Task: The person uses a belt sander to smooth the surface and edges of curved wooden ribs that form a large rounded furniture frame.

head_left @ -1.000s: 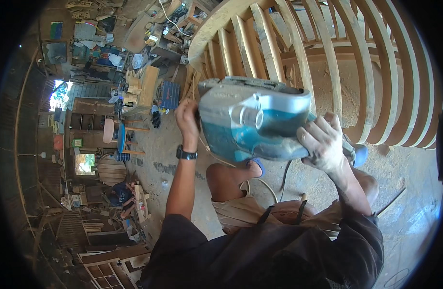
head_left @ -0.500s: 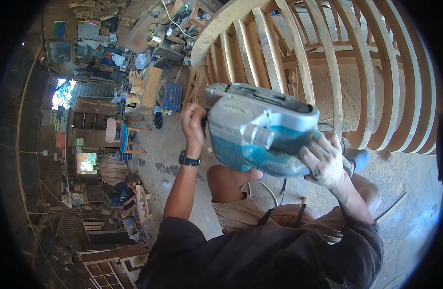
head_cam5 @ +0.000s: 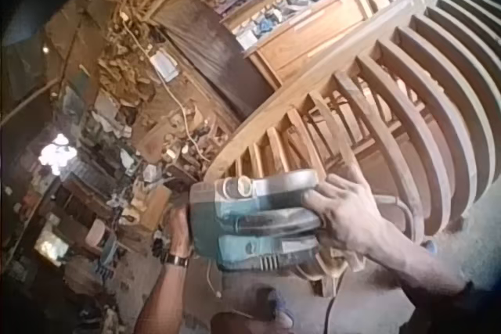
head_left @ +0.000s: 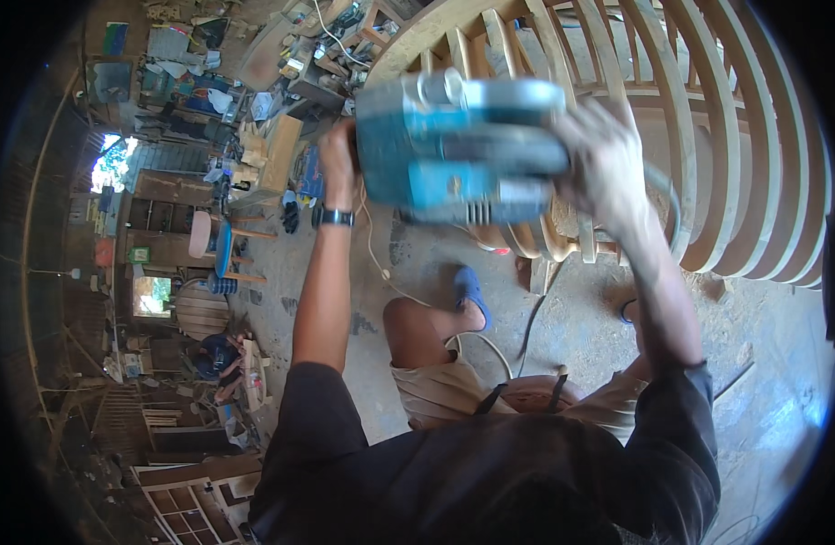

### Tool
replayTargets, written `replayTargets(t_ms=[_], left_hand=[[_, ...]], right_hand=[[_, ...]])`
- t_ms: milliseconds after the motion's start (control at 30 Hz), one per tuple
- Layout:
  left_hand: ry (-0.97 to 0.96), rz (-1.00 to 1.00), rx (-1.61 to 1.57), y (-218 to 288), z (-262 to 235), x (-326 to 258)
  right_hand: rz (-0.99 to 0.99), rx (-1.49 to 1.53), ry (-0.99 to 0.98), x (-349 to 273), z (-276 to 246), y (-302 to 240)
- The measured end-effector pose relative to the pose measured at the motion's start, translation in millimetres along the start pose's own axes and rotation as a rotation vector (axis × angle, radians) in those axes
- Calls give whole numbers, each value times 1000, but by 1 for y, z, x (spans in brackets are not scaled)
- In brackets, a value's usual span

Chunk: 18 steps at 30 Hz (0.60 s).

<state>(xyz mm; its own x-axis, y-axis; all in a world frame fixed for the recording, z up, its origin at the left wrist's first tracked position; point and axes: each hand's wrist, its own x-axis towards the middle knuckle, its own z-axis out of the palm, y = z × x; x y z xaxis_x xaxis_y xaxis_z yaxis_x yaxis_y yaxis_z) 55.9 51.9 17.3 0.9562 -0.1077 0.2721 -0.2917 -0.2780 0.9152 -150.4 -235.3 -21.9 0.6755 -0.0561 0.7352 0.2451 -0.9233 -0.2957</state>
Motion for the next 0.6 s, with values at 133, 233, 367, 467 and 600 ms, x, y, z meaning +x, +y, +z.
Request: replayTargets(t_ms=[133,233,367,467,600], left_hand=[[-66,-43,-55,3,11,49],[-146,32,28,-2,1,35],[-145,192,97,-4,10,-15],[-135,124,125,1,13,-71],[-103,137,19,-23,21,-134]], right_hand=[[70,-50,-22,59,-7,29],[0,-44,-80,61,-14,26],[53,-68,-123,18,-38,17],[76,-126,-102,-26,-44,10],[184,-101,-102,-80,-56,1]])
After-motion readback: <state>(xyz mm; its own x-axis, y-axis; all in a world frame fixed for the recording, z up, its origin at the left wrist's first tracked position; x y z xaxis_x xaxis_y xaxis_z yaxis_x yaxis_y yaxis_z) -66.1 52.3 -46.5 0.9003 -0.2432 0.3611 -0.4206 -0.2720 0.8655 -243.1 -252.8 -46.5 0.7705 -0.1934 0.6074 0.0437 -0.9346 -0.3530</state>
